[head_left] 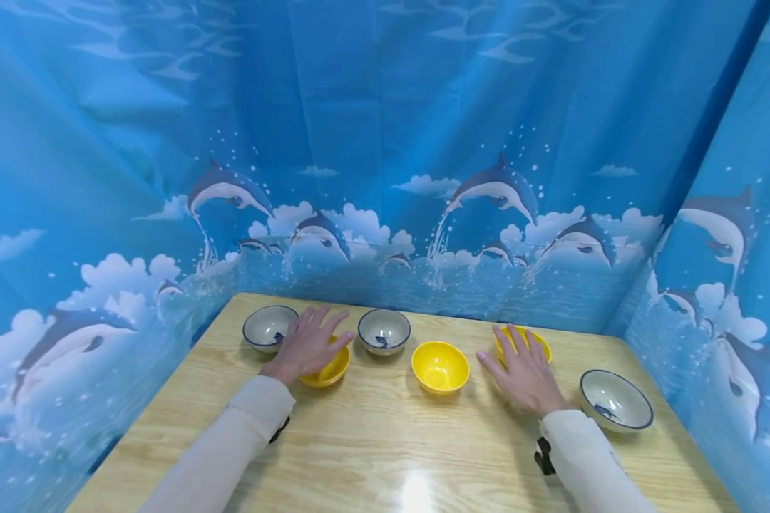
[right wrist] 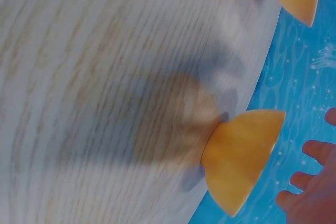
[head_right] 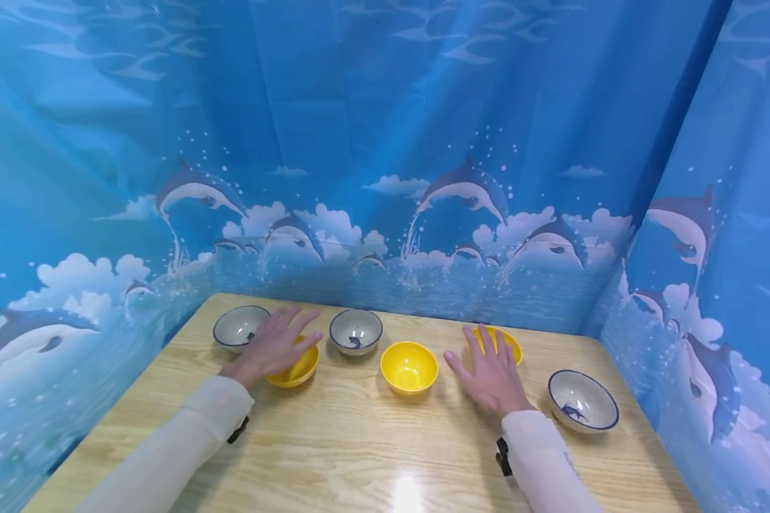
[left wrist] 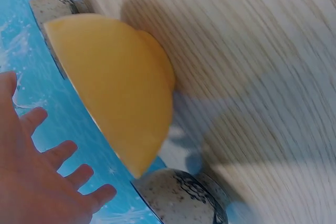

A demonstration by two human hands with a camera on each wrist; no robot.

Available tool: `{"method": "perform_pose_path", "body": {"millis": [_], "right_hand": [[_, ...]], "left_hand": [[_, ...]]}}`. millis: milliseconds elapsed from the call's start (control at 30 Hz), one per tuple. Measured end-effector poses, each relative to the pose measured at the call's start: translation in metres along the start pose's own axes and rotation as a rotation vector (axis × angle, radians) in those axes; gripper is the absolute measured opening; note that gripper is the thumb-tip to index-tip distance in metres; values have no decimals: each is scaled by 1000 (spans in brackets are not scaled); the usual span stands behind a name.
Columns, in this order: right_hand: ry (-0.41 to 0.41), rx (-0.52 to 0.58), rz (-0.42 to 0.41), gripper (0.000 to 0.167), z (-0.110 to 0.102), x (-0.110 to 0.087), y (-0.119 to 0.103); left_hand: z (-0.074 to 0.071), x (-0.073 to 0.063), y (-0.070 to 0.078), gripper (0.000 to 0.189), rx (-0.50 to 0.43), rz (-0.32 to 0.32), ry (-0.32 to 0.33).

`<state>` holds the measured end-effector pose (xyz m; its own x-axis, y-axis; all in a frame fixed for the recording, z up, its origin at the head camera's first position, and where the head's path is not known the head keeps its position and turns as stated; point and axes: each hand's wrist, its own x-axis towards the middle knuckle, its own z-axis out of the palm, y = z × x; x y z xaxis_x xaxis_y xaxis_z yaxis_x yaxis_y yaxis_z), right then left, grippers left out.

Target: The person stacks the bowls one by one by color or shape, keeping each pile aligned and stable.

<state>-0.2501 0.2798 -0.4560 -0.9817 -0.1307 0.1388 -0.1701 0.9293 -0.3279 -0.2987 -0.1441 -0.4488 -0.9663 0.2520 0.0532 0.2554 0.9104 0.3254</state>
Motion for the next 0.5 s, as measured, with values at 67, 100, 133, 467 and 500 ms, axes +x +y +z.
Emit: {"method": "perform_pose_path", "body": {"millis": [67,100,133,467,500], "right_hand": [[3,8,-4,85,2,0,-2],[3,11,-5,86,3,0,-2],[5,13,-9,86,4,1,-3],[-17,120,12,89,7,2,-11],[-18,130,13,89,7,3,-13]], "left_hand": [[0,0,4,65,-19,10,4],[0,0,6,64,-28,15,6],[0,0,8,64,-35,18,7],[2,-5,28,60,-73,44,25],[3,-5,29,60,-74,48,29]]}}
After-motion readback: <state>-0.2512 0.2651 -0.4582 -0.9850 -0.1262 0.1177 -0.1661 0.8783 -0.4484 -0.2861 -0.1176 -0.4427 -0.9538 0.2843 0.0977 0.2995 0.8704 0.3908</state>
